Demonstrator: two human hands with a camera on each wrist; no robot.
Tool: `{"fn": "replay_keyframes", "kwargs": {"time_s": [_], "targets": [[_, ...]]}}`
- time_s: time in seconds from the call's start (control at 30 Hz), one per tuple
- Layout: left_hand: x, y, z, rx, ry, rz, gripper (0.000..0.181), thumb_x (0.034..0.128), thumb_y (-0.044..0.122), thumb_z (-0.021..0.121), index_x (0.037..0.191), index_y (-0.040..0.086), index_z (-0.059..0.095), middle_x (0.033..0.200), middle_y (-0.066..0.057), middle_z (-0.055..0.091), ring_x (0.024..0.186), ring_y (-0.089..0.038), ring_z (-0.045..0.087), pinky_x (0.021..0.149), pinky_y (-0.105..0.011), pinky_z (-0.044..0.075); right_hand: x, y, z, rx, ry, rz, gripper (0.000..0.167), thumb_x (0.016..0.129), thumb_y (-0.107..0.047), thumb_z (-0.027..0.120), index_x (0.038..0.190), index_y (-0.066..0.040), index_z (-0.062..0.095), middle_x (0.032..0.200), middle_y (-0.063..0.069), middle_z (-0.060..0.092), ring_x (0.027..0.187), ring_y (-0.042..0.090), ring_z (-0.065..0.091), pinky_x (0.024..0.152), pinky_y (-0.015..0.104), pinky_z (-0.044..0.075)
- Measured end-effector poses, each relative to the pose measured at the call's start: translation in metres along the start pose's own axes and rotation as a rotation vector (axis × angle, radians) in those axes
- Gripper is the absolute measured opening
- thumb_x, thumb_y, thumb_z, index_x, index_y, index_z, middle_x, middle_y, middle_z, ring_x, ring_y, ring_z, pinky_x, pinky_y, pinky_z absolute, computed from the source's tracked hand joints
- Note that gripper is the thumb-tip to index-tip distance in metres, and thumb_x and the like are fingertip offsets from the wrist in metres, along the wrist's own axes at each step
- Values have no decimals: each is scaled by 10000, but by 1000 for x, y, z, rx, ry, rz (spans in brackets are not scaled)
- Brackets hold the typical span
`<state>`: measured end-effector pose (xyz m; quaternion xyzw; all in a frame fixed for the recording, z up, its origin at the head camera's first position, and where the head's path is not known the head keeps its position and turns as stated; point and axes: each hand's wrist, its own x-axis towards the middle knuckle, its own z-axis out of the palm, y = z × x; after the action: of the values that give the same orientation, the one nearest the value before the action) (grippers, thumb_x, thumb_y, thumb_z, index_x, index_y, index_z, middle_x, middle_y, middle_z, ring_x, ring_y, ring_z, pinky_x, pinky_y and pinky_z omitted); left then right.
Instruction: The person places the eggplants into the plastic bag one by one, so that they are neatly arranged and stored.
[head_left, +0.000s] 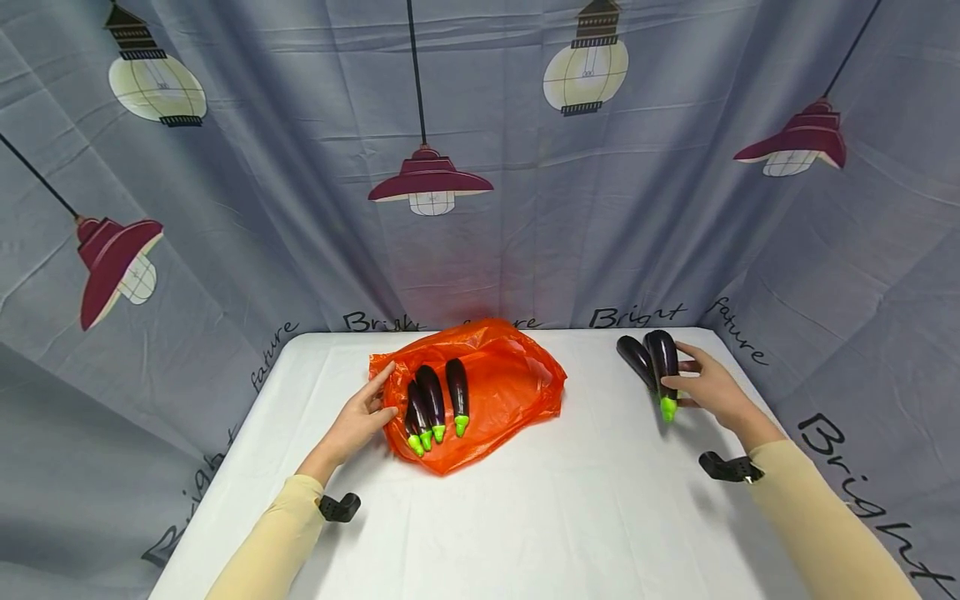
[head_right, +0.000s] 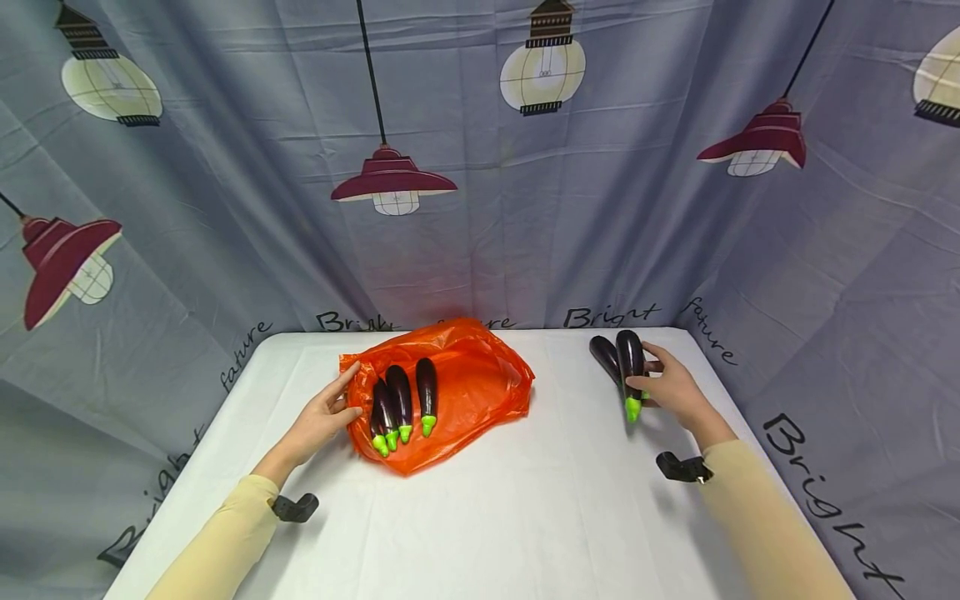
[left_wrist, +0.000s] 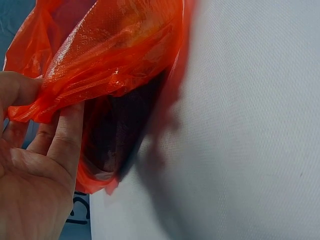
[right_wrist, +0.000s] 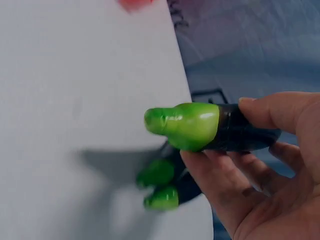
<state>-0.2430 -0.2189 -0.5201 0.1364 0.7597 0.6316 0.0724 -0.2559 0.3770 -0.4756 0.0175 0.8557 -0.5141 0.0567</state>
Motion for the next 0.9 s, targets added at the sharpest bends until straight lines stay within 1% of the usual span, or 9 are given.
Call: {"fn": "replay_keyframes", "kwargs": {"time_s": [0.1, 0.17, 0.33, 0.4, 0.53, 0.6, 0.67, 0.77, 0.9], "targets": [[0, 1, 0, -4, 1, 1, 809, 967, -41, 614, 1640, 254, 276, 1555, -280, 389, 1282, -419, 548, 911, -267, 539, 3, -9, 10, 50, -27, -32, 908, 976, -125, 698, 1647, -59, 90, 1498, 386, 298, 1085, 320, 621, 838, 444, 597], [0, 2, 0, -6, 1, 2, 805, 968, -42, 614, 1638, 254, 282, 1567, -270, 376, 1298, -425, 532, 914, -265, 537, 5, -14, 16, 76, -47, -49, 915, 976, -137, 704, 1651, -71, 90, 1509, 376, 313, 1088, 317, 632, 848, 441, 593], [1, 2, 0, -10, -4, 5, 802, 970, -44, 611, 1638, 252, 281, 1589, -249, 353, 1309, -427, 523, 916, -272, 539, 9, -23, 30, 139, -95, -76, 929, 971, -166, 724, 1654, -90, 98, 1536, 340, 331, 1172, 338, 604, 888, 441, 581], [1, 2, 0, -12, -4, 2, 803, 970, -42, 611, 1639, 256, 279, 1587, -245, 358, 1298, -423, 535, 914, -280, 544, 12, -27, 36, 174, -119, -82, 931, 962, -161, 735, 1655, -103, 116, 1537, 318, 341, 1184, 302, 598, 898, 440, 578], [1, 3, 1, -14, -5, 3, 801, 971, -40, 609, 1638, 259, 281, 1580, -250, 369, 1276, -422, 553, 912, -296, 551, 16, -36, 49, 247, -170, -103, 938, 940, -143, 758, 1654, -124, 150, 1532, 269, 377, 1165, 191, 606, 896, 434, 579], [1, 3, 1, -18, -7, 4, 801, 970, -40, 611, 1637, 260, 283, 1578, -252, 369, 1275, -422, 553, 912, -299, 551, 18, -40, 56, 280, -196, -117, 932, 937, -123, 756, 1652, -125, 158, 1528, 266, 384, 1151, 182, 618, 899, 447, 577], [1, 2, 1, -21, -7, 5, 802, 969, -40, 614, 1636, 263, 286, 1579, -250, 369, 1280, -422, 549, 911, -295, 550, 19, -45, 63, 297, -216, -129, 927, 934, -110, 755, 1650, -120, 165, 1523, 273, 390, 1144, 195, 631, 901, 462, 575], [1, 2, 1, -21, -6, 4, 803, 968, -38, 617, 1634, 270, 291, 1583, -244, 365, 1301, -418, 532, 916, -284, 545, 19, -52, 72, 313, -247, -137, 920, 931, -93, 750, 1648, -124, 174, 1498, 283, 410, 1125, 253, 654, 906, 491, 569], [1, 2, 1, -18, -5, 6, 802, 969, -37, 615, 1635, 269, 289, 1580, -248, 369, 1313, -422, 521, 925, -279, 538, 21, -59, 83, 329, -286, -141, 894, 927, -89, 753, 1640, -141, 215, 1467, 267, 453, 1111, 304, 673, 902, 520, 564]]}}
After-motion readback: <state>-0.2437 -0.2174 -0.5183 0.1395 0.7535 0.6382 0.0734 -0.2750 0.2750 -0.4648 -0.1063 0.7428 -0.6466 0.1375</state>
